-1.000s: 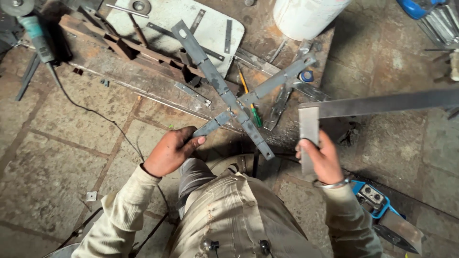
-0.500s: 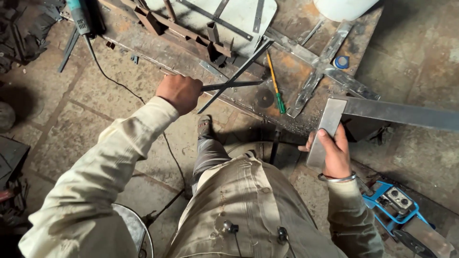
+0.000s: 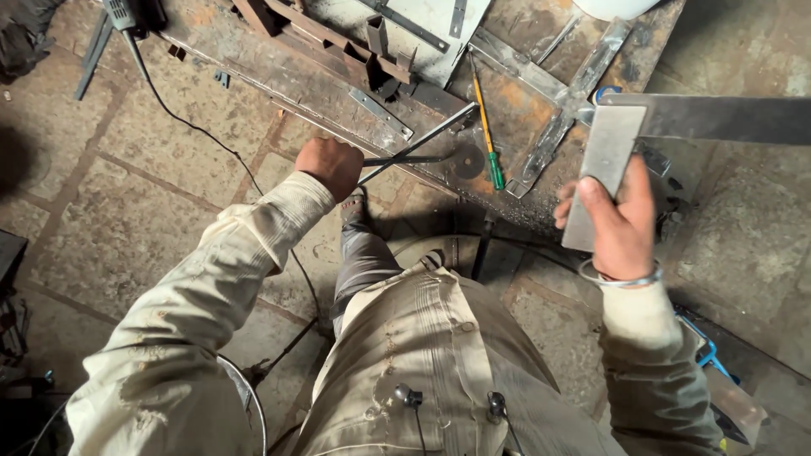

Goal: Welding and measuring metal strips to form a cross-shaped structure.

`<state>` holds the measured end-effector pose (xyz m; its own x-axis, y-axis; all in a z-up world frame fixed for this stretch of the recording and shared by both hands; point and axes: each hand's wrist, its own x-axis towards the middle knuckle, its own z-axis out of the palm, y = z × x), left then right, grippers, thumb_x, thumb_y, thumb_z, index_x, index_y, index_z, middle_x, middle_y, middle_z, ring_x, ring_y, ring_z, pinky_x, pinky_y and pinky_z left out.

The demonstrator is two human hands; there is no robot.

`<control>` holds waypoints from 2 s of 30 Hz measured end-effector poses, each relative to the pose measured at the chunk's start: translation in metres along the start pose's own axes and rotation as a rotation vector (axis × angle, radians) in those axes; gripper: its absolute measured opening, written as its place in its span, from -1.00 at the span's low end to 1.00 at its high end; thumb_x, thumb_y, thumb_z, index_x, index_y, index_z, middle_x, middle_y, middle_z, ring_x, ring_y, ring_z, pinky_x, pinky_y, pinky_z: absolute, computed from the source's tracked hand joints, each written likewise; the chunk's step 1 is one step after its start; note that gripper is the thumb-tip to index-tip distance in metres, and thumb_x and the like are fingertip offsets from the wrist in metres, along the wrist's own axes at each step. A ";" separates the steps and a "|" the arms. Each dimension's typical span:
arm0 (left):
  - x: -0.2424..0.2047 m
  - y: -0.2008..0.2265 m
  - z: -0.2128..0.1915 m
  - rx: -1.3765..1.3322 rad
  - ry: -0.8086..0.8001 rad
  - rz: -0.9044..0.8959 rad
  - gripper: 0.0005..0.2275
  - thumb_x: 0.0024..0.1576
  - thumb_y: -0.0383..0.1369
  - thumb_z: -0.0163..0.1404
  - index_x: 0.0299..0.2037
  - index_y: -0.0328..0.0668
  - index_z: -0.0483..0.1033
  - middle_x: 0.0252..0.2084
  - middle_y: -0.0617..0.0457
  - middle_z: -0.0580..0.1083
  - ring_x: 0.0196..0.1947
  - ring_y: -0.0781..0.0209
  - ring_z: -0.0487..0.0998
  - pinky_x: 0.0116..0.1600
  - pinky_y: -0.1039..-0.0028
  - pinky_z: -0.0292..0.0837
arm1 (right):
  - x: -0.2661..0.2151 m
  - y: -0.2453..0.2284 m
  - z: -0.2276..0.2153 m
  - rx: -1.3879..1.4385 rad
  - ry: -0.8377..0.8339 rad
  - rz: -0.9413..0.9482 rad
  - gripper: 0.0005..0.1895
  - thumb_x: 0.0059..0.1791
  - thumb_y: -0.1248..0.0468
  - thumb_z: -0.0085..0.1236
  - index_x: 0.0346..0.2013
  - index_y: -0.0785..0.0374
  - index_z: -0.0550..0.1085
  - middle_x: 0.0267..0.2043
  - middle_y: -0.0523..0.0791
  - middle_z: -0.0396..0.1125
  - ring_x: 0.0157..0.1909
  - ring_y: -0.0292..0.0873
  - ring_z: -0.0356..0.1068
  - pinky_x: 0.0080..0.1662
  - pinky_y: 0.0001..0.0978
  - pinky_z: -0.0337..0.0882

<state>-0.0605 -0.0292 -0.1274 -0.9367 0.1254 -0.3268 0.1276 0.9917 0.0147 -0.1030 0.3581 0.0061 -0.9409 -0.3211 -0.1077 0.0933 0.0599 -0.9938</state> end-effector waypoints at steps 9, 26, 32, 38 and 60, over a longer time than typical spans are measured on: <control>0.021 0.027 -0.013 0.032 -0.014 -0.017 -0.85 0.12 -0.36 0.01 -0.28 -0.07 0.69 -0.23 0.00 0.63 -0.14 0.01 0.66 -0.15 0.22 0.57 | 0.042 0.039 0.008 -0.914 -0.040 -0.103 -0.70 0.12 0.18 0.11 0.04 0.29 0.33 -0.44 0.00 0.49 -0.46 -0.04 0.53 -0.36 -0.17 0.48; 0.037 0.051 -0.049 0.128 -0.214 0.076 -0.84 0.12 -0.33 0.09 -0.17 -0.03 0.70 -0.10 0.08 0.63 -0.07 0.04 0.64 -0.20 0.22 0.58 | 0.073 -0.051 0.028 -0.662 0.162 -0.467 -0.54 0.14 0.02 -0.04 0.20 0.25 0.22 -0.34 0.13 0.41 -0.39 0.23 0.44 -0.33 0.03 0.44; 0.060 0.073 -0.039 0.108 -0.095 0.069 -0.84 0.16 -0.31 0.03 -0.18 -0.01 0.70 -0.18 0.12 0.63 -0.18 0.07 0.67 -0.30 0.23 0.59 | 0.115 0.067 -0.058 -1.492 0.003 -0.315 -0.57 0.18 0.07 0.18 0.17 0.31 0.35 -0.44 0.10 0.39 -0.40 0.23 0.45 -0.40 -0.07 0.32; 0.063 0.044 -0.026 0.064 -0.015 0.088 -0.83 0.20 -0.27 0.01 -0.24 0.04 0.71 -0.22 0.07 0.64 -0.20 0.03 0.66 -0.25 0.22 0.54 | 0.069 0.044 -0.088 -0.327 0.082 0.009 -0.74 0.19 0.12 0.05 0.03 0.19 0.27 -0.40 -0.12 0.28 -0.51 -0.27 0.30 -0.45 -0.39 0.36; -0.077 0.041 -0.120 -1.209 0.036 0.291 -0.72 0.26 -0.19 0.00 -0.28 -0.30 0.48 -0.54 0.04 0.29 -0.49 0.28 0.28 -0.35 0.38 0.30 | -0.034 -0.005 -0.020 -0.107 -0.185 0.223 -0.63 0.06 0.24 0.11 0.11 0.36 0.38 -0.24 -0.09 0.42 -0.27 -0.25 0.46 -0.24 -0.35 0.49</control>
<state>-0.0216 0.0051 0.0115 -0.9349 0.3264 -0.1396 -0.0319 0.3142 0.9488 -0.0774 0.3873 0.0157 -0.8248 -0.4553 -0.3353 0.2467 0.2438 -0.9379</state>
